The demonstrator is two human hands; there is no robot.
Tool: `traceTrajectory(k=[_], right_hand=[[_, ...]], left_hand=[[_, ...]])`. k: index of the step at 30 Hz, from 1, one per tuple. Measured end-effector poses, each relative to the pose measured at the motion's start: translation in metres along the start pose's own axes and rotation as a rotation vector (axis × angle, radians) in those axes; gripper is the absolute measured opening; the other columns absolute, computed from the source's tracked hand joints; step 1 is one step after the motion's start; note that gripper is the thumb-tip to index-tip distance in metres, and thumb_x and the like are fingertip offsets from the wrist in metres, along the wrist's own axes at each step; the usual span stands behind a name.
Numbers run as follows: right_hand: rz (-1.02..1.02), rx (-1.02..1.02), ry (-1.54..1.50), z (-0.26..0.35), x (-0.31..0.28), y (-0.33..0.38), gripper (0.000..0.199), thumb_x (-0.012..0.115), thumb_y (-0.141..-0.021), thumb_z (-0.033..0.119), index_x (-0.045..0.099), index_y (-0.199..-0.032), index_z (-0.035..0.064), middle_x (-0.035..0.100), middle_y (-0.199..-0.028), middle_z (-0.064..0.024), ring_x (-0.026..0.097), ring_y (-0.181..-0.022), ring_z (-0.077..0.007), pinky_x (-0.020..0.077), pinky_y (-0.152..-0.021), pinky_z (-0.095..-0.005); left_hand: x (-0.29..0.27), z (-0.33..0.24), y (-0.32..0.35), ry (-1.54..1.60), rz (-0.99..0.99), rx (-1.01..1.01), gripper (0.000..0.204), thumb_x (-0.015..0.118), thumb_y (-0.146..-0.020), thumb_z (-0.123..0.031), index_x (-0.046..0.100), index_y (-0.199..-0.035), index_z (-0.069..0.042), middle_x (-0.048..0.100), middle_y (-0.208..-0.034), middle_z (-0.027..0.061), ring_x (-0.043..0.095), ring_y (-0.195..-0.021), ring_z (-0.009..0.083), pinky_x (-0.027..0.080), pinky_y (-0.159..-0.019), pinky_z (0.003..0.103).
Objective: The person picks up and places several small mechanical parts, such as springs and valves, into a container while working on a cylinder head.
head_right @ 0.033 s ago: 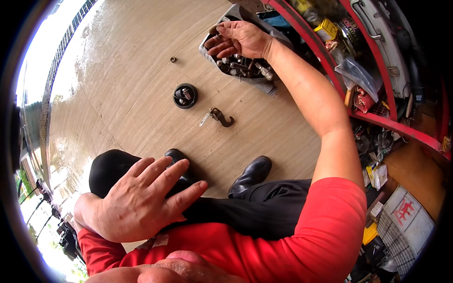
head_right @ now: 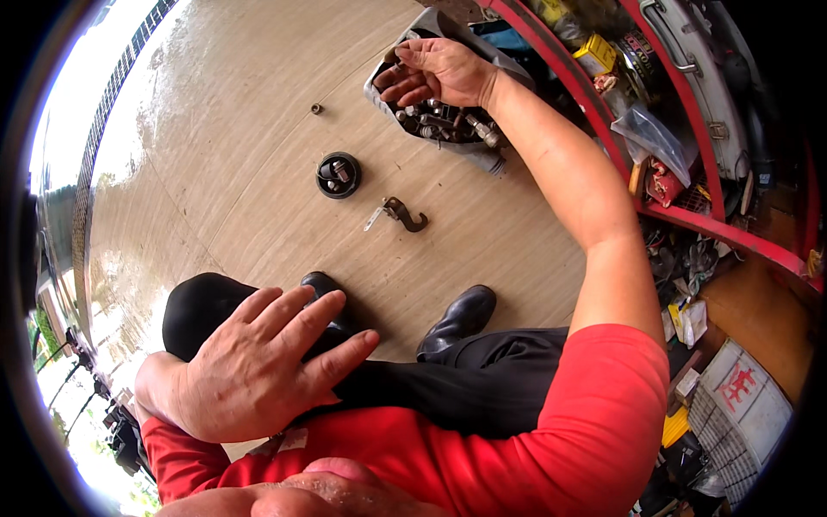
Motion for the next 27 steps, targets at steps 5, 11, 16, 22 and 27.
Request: traceTrajectory(k=[5, 11, 16, 22, 27], right_hand=[[-0.015, 0.010, 0.051, -0.003, -0.002, 0.000, 0.032, 0.055, -0.099, 0.038, 0.059, -0.109, 0.0079, 0.072, -0.102, -0.0123, 0.073, -0.086, -0.0246, 0.0604, -0.064, -0.0295], [-0.028, 0.037, 0.028, -0.013, 0.003, -0.006, 0.030, 0.056, -0.099, 0.039, 0.061, -0.103, 0.0100, 0.073, -0.093, -0.0073, 0.072, -0.077, -0.0220, 0.0580, -0.059, -0.0286], [-0.290, 0.170, 0.381, -0.039, 0.015, -0.042, 0.021, 0.058, -0.099, 0.025, 0.063, -0.096, 0.0051, 0.063, -0.080, -0.0026, 0.063, -0.069, -0.0123, 0.0513, -0.052, -0.0248], [-0.350, -0.032, 1.244, -0.094, 0.012, -0.135, 0.030, 0.062, -0.094, 0.030, 0.070, -0.104, 0.0029, 0.071, -0.091, -0.0175, 0.070, -0.091, -0.0286, 0.0551, -0.075, -0.0386], [-0.382, 0.361, 1.531, -0.141, 0.023, -0.189, 0.045, 0.060, -0.095, 0.033, 0.042, -0.123, 0.0022, 0.067, -0.109, -0.0249, 0.064, -0.105, -0.0404, 0.0514, -0.091, -0.0468]], left_hand=[[0.000, -0.001, 0.002, -0.010, -0.024, 0.004, 0.064, 0.070, -0.080, -0.036, 0.053, -0.138, -0.015, 0.053, -0.128, 0.0190, 0.055, -0.114, 0.0350, 0.046, -0.094, 0.045], [-0.001, -0.001, 0.005, -0.041, 0.001, 0.005, 0.061, 0.066, -0.083, -0.037, 0.052, -0.139, -0.015, 0.053, -0.128, 0.0203, 0.056, -0.113, 0.0356, 0.046, -0.093, 0.045], [0.000, -0.004, 0.006, -0.028, -0.001, 0.014, 0.057, 0.060, -0.088, -0.032, 0.049, -0.141, -0.015, 0.054, -0.128, 0.0220, 0.057, -0.113, 0.0363, 0.047, -0.091, 0.044], [0.006, -0.004, 0.007, -0.023, -0.066, 0.046, 0.052, 0.055, -0.089, -0.026, 0.051, -0.139, -0.015, 0.058, -0.124, 0.0215, 0.059, -0.108, 0.0338, 0.047, -0.088, 0.040], [0.004, 0.001, 0.008, -0.007, -0.017, -0.014, 0.051, 0.052, -0.089, -0.023, 0.052, -0.139, -0.015, 0.057, -0.124, 0.0211, 0.058, -0.108, 0.0332, 0.047, -0.088, 0.040]])
Point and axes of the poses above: each hand's wrist, its own y-axis away from the middle knuckle, its own x-axis out of the palm, z = x × y, the point moved 4 cm from there along -y, towards the middle knuckle
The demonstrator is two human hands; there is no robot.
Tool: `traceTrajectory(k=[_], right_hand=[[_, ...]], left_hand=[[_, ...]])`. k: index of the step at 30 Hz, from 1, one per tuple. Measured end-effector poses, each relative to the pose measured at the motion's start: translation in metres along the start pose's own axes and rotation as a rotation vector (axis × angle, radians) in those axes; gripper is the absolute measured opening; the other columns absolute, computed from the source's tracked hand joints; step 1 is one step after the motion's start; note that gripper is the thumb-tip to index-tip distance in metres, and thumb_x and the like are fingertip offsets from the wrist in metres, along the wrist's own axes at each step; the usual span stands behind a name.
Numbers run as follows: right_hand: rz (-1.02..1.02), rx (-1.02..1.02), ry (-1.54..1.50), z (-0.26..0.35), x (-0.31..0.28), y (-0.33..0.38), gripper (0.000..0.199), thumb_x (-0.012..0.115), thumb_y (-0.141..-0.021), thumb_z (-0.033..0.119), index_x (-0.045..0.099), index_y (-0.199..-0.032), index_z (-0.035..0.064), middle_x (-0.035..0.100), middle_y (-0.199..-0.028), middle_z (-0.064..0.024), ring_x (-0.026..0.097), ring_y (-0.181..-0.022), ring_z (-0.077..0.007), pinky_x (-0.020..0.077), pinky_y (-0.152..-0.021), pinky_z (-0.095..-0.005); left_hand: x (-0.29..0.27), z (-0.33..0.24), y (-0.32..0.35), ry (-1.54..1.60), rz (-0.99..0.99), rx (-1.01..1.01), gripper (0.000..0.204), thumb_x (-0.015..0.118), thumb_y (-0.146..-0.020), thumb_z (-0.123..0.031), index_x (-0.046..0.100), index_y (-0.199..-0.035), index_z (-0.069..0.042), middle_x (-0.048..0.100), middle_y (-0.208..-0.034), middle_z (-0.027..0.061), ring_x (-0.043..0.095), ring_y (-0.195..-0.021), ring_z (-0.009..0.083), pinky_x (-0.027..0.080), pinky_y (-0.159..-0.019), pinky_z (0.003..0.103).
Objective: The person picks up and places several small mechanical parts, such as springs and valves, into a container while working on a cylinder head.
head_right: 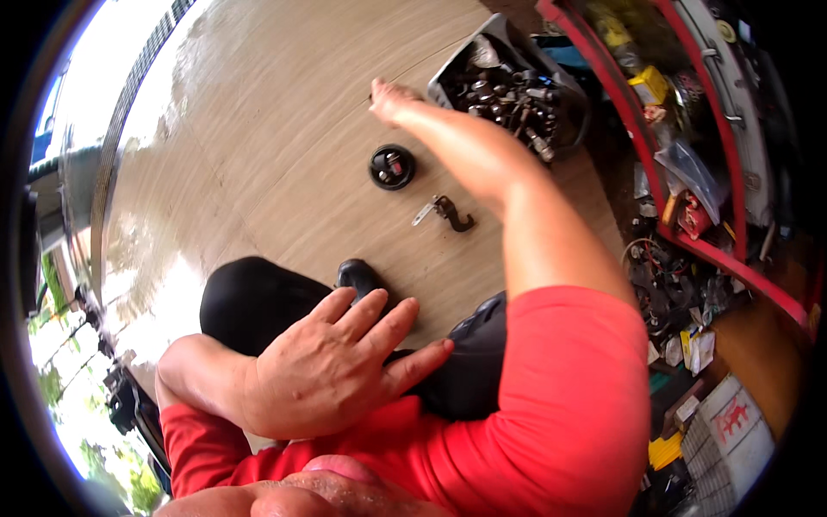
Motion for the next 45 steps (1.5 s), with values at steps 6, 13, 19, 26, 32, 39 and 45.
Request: traceTrajectory(k=[6, 13, 19, 26, 32, 39, 45], right_hand=[[-0.063, -0.032, 0.112, -0.011, 0.011, -0.003, 0.037, 0.051, -0.099, 0.037, 0.050, -0.115, 0.0039, 0.068, -0.107, -0.0222, 0.067, -0.099, -0.0398, 0.0538, -0.085, -0.0502], [-0.323, -0.029, 0.087, -0.051, -0.131, 0.092, 0.040, 0.057, -0.094, 0.037, 0.055, -0.117, 0.0042, 0.069, -0.096, -0.0237, 0.068, -0.093, -0.0398, 0.0545, -0.077, -0.0502], [-0.258, -0.313, 0.247, -0.057, -0.074, 0.165, 0.039, 0.066, -0.089, 0.037, 0.052, -0.110, 0.0061, 0.067, -0.088, -0.0175, 0.068, -0.082, -0.0347, 0.0556, -0.070, -0.0445], [0.265, -0.211, 0.373, -0.055, 0.063, 0.203, 0.048, 0.067, -0.087, 0.041, 0.053, -0.110, 0.0007, 0.071, -0.099, -0.0174, 0.070, -0.097, -0.0310, 0.0559, -0.082, -0.0416], [0.311, -0.206, 0.244, -0.040, 0.029, 0.206, 0.037, 0.061, -0.088, 0.029, 0.052, -0.108, -0.0011, 0.070, -0.100, -0.0208, 0.070, -0.096, -0.0323, 0.0561, -0.079, -0.0443], [-0.213, -0.001, 0.303, -0.069, -0.147, 0.172, 0.039, 0.066, -0.081, 0.033, 0.054, -0.103, 0.0024, 0.069, -0.094, -0.0217, 0.067, -0.094, -0.0386, 0.0542, -0.082, -0.0487], [-0.281, 0.095, 0.481, -0.075, -0.160, 0.139, 0.059, 0.062, -0.089, 0.056, 0.055, -0.108, 0.0002, 0.071, -0.100, -0.0202, 0.069, -0.100, -0.0333, 0.0547, -0.085, -0.0430]], left_hand=[[-0.010, 0.020, 0.000, 0.094, -0.039, -0.028, 0.053, 0.054, -0.088, -0.022, 0.051, -0.141, -0.016, 0.056, -0.125, 0.0212, 0.057, -0.109, 0.0347, 0.045, -0.090, 0.042], [-0.005, 0.025, 0.006, 0.046, -0.098, -0.026, 0.054, 0.058, -0.084, -0.020, 0.054, -0.138, -0.018, 0.057, -0.123, 0.0199, 0.058, -0.107, 0.0335, 0.047, -0.086, 0.042], [0.010, 0.014, -0.007, 0.032, -0.088, 0.051, 0.051, 0.056, -0.084, -0.018, 0.057, -0.136, -0.018, 0.057, -0.121, 0.0192, 0.059, -0.104, 0.0327, 0.048, -0.085, 0.042], [0.009, -0.002, -0.022, 0.003, -0.059, 0.045, 0.050, 0.057, -0.085, -0.019, 0.058, -0.135, -0.019, 0.056, -0.122, 0.0184, 0.059, -0.105, 0.0329, 0.048, -0.086, 0.042], [0.005, -0.005, -0.022, 0.011, -0.032, 0.007, 0.049, 0.057, -0.086, -0.019, 0.057, -0.135, -0.020, 0.056, -0.123, 0.0186, 0.059, -0.105, 0.0336, 0.048, -0.087, 0.043], [0.006, -0.008, -0.020, 0.004, -0.041, 0.048, 0.049, 0.056, -0.086, -0.019, 0.057, -0.135, -0.018, 0.057, -0.122, 0.0198, 0.059, -0.105, 0.0342, 0.048, -0.088, 0.043], [0.006, -0.007, -0.007, 0.010, -0.037, 0.026, 0.050, 0.055, -0.086, -0.019, 0.057, -0.136, -0.017, 0.057, -0.121, 0.0200, 0.059, -0.105, 0.0332, 0.048, -0.088, 0.042]])
Point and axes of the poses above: each hand's wrist, its own y-axis away from the middle knuckle, its own x-axis out of the palm, z = x × y, the point moved 4 cm from there along -y, towards the middle knuckle
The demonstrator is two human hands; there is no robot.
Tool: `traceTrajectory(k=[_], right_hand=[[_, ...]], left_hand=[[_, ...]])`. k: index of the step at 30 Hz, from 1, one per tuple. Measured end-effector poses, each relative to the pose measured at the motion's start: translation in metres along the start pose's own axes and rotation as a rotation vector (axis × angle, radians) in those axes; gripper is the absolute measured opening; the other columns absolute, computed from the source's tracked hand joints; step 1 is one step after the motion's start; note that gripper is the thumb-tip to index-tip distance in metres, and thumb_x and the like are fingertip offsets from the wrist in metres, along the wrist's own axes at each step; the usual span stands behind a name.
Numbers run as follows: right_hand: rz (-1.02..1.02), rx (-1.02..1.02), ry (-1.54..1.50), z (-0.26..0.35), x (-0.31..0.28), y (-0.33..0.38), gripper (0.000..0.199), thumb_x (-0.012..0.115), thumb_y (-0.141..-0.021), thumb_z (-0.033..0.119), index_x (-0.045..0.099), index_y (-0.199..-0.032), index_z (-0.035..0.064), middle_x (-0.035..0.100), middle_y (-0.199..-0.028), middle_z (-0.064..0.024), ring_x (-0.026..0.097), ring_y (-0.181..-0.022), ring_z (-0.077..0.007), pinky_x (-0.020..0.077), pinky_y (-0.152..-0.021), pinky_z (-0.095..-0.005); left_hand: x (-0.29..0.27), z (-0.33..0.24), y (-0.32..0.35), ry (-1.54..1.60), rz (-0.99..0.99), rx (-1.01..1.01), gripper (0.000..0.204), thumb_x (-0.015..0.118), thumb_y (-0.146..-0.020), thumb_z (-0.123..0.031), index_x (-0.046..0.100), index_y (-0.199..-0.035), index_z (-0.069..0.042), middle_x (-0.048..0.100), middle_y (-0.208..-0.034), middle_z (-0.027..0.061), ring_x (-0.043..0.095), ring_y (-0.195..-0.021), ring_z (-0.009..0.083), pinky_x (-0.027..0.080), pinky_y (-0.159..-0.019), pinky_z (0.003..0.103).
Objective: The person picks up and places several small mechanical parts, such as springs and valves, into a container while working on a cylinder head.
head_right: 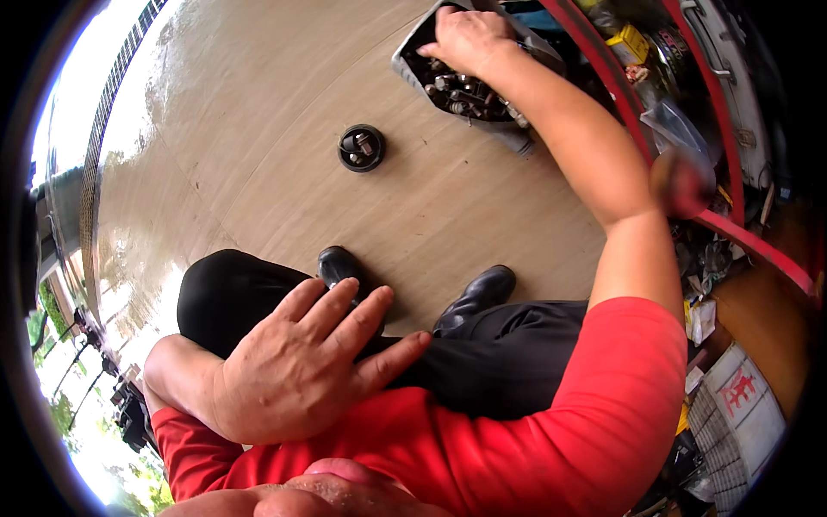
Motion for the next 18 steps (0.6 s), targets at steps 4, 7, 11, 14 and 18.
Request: traceTrajectory(k=[4, 7, 11, 14, 18], right_hand=[[0.185, -0.318, 0.120, 0.092, 0.051, 0.020, 0.048, 0.060, -0.092, 0.050, 0.055, -0.105, 0.0035, 0.071, -0.095, -0.0171, 0.070, -0.095, -0.0324, 0.0564, -0.079, -0.0422], [0.387, -0.295, -0.200, 0.136, 0.104, 0.030, 0.047, 0.062, -0.092, 0.044, 0.055, -0.114, 0.0029, 0.071, -0.104, -0.0156, 0.068, -0.101, -0.0332, 0.0549, -0.085, -0.0436], [0.373, -0.079, -0.448, 0.146, 0.146, 0.031, 0.048, 0.066, -0.090, 0.041, 0.062, -0.114, -0.0001, 0.069, -0.111, -0.0197, 0.066, -0.106, -0.0332, 0.0538, -0.090, -0.0421], [0.499, -0.209, -0.462, 0.141, 0.167, 0.019, 0.051, 0.072, -0.084, 0.043, 0.068, -0.104, -0.0039, 0.068, -0.109, -0.0254, 0.066, -0.106, -0.0356, 0.0531, -0.091, -0.0419], [0.504, -0.330, -0.541, 0.150, 0.181, 0.019, 0.043, 0.075, -0.074, 0.030, 0.066, -0.097, -0.0047, 0.069, -0.099, -0.0270, 0.067, -0.099, -0.0383, 0.0536, -0.087, -0.0435]], left_hand=[[-0.002, 0.001, 0.002, -0.020, 0.007, 0.004, 0.050, 0.056, -0.086, -0.021, 0.057, -0.135, -0.017, 0.057, -0.122, 0.0200, 0.059, -0.105, 0.0325, 0.047, -0.087, 0.041], [0.000, 0.004, 0.004, -0.020, -0.009, 0.016, 0.049, 0.055, -0.086, -0.022, 0.058, -0.135, -0.017, 0.057, -0.121, 0.0197, 0.058, -0.104, 0.0324, 0.048, -0.087, 0.040], [-0.004, 0.009, 0.004, -0.016, -0.004, 0.012, 0.050, 0.055, -0.086, -0.022, 0.057, -0.136, -0.017, 0.058, -0.121, 0.0197, 0.059, -0.105, 0.0327, 0.048, -0.087, 0.040], [-0.003, 0.015, -0.001, 0.003, 0.017, 0.003, 0.050, 0.056, -0.087, -0.024, 0.055, -0.137, -0.017, 0.058, -0.122, 0.0200, 0.059, -0.106, 0.0338, 0.048, -0.088, 0.041], [-0.003, 0.020, 0.002, 0.046, 0.049, -0.005, 0.052, 0.057, -0.087, -0.026, 0.053, -0.138, -0.017, 0.056, -0.125, 0.0206, 0.058, -0.109, 0.0355, 0.047, -0.091, 0.044]])
Point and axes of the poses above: each hand's wrist, its own y-axis away from the middle knuckle, its own x-axis out of the palm, z = x × y, the point moved 4 cm from there along -y, towards the middle knuckle
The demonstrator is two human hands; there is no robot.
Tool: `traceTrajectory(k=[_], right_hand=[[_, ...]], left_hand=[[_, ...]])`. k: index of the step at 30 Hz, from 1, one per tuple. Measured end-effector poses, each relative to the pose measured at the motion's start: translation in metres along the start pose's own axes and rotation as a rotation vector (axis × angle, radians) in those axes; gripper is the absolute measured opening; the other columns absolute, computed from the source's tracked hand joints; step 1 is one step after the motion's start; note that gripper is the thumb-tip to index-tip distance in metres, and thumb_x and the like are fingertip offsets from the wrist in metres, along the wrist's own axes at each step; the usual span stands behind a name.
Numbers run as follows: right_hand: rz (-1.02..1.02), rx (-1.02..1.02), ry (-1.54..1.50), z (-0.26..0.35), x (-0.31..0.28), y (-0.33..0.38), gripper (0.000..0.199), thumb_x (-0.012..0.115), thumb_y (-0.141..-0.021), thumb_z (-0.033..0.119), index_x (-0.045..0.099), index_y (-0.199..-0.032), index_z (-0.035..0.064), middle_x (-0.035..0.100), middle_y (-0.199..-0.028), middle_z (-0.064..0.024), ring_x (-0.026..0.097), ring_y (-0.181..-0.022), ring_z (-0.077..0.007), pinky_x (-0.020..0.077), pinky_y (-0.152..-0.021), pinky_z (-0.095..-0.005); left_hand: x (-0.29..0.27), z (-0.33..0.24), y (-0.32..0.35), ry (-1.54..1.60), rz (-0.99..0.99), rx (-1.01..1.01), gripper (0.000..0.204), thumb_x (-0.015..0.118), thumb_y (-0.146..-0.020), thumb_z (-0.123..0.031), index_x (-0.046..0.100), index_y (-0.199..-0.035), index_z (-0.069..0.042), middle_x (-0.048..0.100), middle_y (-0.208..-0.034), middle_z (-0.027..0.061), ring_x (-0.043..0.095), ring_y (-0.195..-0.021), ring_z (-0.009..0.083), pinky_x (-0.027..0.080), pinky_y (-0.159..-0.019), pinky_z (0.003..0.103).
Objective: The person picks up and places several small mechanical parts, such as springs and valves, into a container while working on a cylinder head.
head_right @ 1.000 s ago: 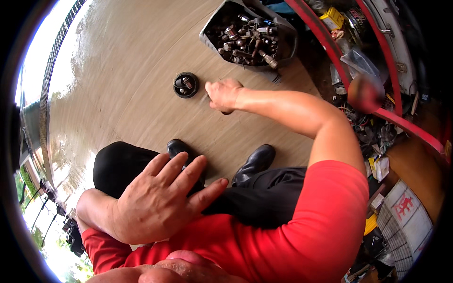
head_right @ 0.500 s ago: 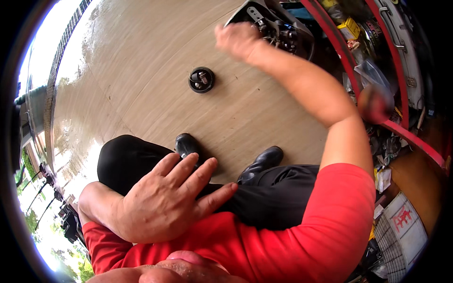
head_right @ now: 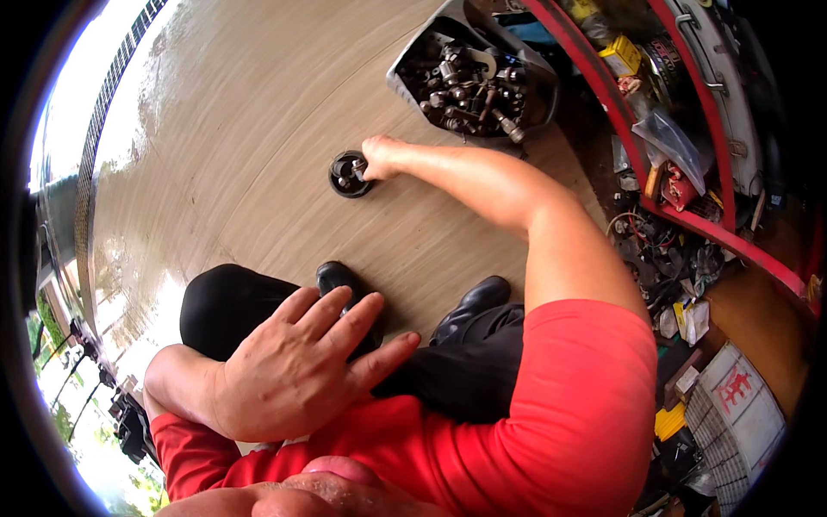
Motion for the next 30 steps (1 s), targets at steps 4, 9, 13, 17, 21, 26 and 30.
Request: traceTrajectory(k=[4, 9, 13, 17, 21, 26, 30], right_hand=[[-0.005, 0.159, -0.181, -0.021, 0.007, -0.004, 0.034, 0.066, -0.072, 0.020, 0.071, -0.097, -0.0027, 0.070, -0.096, -0.0262, 0.068, -0.095, -0.0381, 0.0541, -0.085, -0.0423], [0.016, 0.231, -0.106, 0.013, -0.008, 0.017, 0.032, 0.063, -0.081, 0.020, 0.071, -0.104, -0.0009, 0.070, -0.109, -0.0232, 0.067, -0.105, -0.0352, 0.0536, -0.090, -0.0424], [-0.013, 0.149, -0.101, 0.015, -0.025, 0.029, 0.026, 0.058, -0.082, 0.017, 0.071, -0.093, -0.0025, 0.070, -0.097, -0.0272, 0.068, -0.096, -0.0396, 0.0546, -0.085, -0.0449], [-0.081, 0.044, 0.047, 0.015, -0.090, 0.044, 0.027, 0.054, -0.083, 0.019, 0.071, -0.088, -0.0018, 0.069, -0.094, -0.0287, 0.068, -0.094, -0.0410, 0.0548, -0.084, -0.0454], [-0.231, 0.141, 0.139, -0.021, -0.186, 0.084, 0.031, 0.053, -0.082, 0.021, 0.070, -0.092, -0.0027, 0.068, -0.100, -0.0268, 0.066, -0.098, -0.0403, 0.0536, -0.087, -0.0457], [-0.355, 0.312, 0.261, -0.108, -0.241, 0.092, 0.034, 0.052, -0.091, 0.025, 0.070, -0.089, -0.0039, 0.070, -0.091, -0.0249, 0.069, -0.088, -0.0365, 0.0554, -0.076, -0.0448], [-0.461, 0.439, 0.116, -0.123, -0.237, 0.083, 0.051, 0.059, -0.092, 0.049, 0.071, -0.111, 0.0032, 0.072, -0.104, -0.0211, 0.072, -0.094, -0.0330, 0.0556, -0.082, -0.0487]], left_hand=[[-0.003, 0.001, -0.012, 0.001, 0.044, 0.018, 0.054, 0.058, -0.089, -0.029, 0.050, -0.141, -0.017, 0.054, -0.128, 0.0209, 0.057, -0.110, 0.0368, 0.045, -0.093, 0.045], [-0.004, 0.003, -0.019, 0.016, 0.062, 0.004, 0.060, 0.064, -0.086, -0.034, 0.049, -0.141, -0.016, 0.053, -0.128, 0.0209, 0.057, -0.111, 0.0370, 0.045, -0.094, 0.045], [-0.006, 0.009, -0.025, 0.014, 0.077, -0.004, 0.065, 0.070, -0.081, -0.035, 0.050, -0.140, -0.016, 0.053, -0.128, 0.0208, 0.057, -0.112, 0.0369, 0.046, -0.093, 0.045], [-0.003, 0.017, -0.027, 0.036, 0.071, -0.007, 0.065, 0.072, -0.079, -0.035, 0.051, -0.138, -0.015, 0.053, -0.127, 0.0206, 0.057, -0.111, 0.0370, 0.047, -0.092, 0.045], [-0.001, 0.028, -0.038, 0.073, 0.054, -0.022, 0.053, 0.062, -0.085, -0.027, 0.055, -0.136, -0.015, 0.056, -0.124, 0.0202, 0.057, -0.107, 0.0347, 0.047, -0.089, 0.042], [-0.001, 0.041, -0.057, 0.122, 0.116, -0.036, 0.053, 0.062, -0.087, -0.027, 0.053, -0.138, -0.016, 0.057, -0.124, 0.0199, 0.058, -0.104, 0.0339, 0.046, -0.089, 0.041], [-0.010, 0.037, -0.054, 0.236, 0.184, -0.083, 0.063, 0.070, -0.081, -0.034, 0.052, -0.138, -0.013, 0.054, -0.128, 0.0211, 0.057, -0.109, 0.0359, 0.046, -0.092, 0.044]])
Point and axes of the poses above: each hand's wrist, its own y-axis away from the middle knuckle, its own x-axis out of the palm, z = x × y, the point moved 4 cm from there along -y, towards the middle knuckle
